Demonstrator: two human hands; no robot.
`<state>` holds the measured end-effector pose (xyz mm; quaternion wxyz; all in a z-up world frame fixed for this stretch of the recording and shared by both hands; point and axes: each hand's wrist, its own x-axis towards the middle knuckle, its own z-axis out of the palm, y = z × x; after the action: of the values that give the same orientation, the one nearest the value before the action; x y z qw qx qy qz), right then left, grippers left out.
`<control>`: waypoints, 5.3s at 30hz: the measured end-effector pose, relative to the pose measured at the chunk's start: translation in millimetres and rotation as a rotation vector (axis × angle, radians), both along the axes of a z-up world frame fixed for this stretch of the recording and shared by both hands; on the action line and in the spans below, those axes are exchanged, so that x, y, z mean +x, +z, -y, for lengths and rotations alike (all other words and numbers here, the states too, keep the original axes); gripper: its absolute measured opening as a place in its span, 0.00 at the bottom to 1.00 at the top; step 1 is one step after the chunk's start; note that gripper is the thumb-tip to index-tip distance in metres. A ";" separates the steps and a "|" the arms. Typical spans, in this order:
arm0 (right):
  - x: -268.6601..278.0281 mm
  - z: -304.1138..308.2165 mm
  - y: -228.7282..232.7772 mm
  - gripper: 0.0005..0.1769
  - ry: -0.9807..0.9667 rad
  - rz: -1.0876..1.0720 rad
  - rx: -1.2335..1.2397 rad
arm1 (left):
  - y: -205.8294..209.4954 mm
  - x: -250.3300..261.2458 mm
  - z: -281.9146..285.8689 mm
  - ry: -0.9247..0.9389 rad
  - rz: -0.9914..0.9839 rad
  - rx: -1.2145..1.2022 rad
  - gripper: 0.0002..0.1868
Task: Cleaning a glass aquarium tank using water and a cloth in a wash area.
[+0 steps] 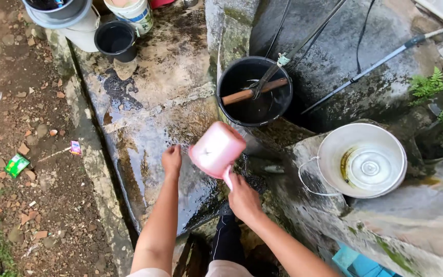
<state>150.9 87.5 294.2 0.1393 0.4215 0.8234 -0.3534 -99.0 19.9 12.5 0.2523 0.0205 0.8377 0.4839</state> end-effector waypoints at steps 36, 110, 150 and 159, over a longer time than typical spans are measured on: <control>134.3 -74.5 -147.7 0.14 -1.075 -0.438 -0.939 | 35.7 77.0 -167.1 -0.226 0.351 0.676 0.48; 131.2 -38.3 -121.1 0.13 -1.086 -0.537 -0.952 | 53.6 85.8 -184.9 -0.116 0.388 0.631 0.49; 362.5 59.0 94.2 0.26 -0.840 -0.646 -0.709 | -5.2 230.4 -92.6 -0.225 0.519 0.469 0.17; 477.5 129.4 134.0 0.17 -1.019 -0.686 -0.705 | 28.1 370.5 -59.3 -0.538 0.559 0.358 0.11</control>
<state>628.4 -41.9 428.1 -0.1826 0.5491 0.3578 -0.7329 271.5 79.2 40.6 0.5793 0.1500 0.6047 0.5256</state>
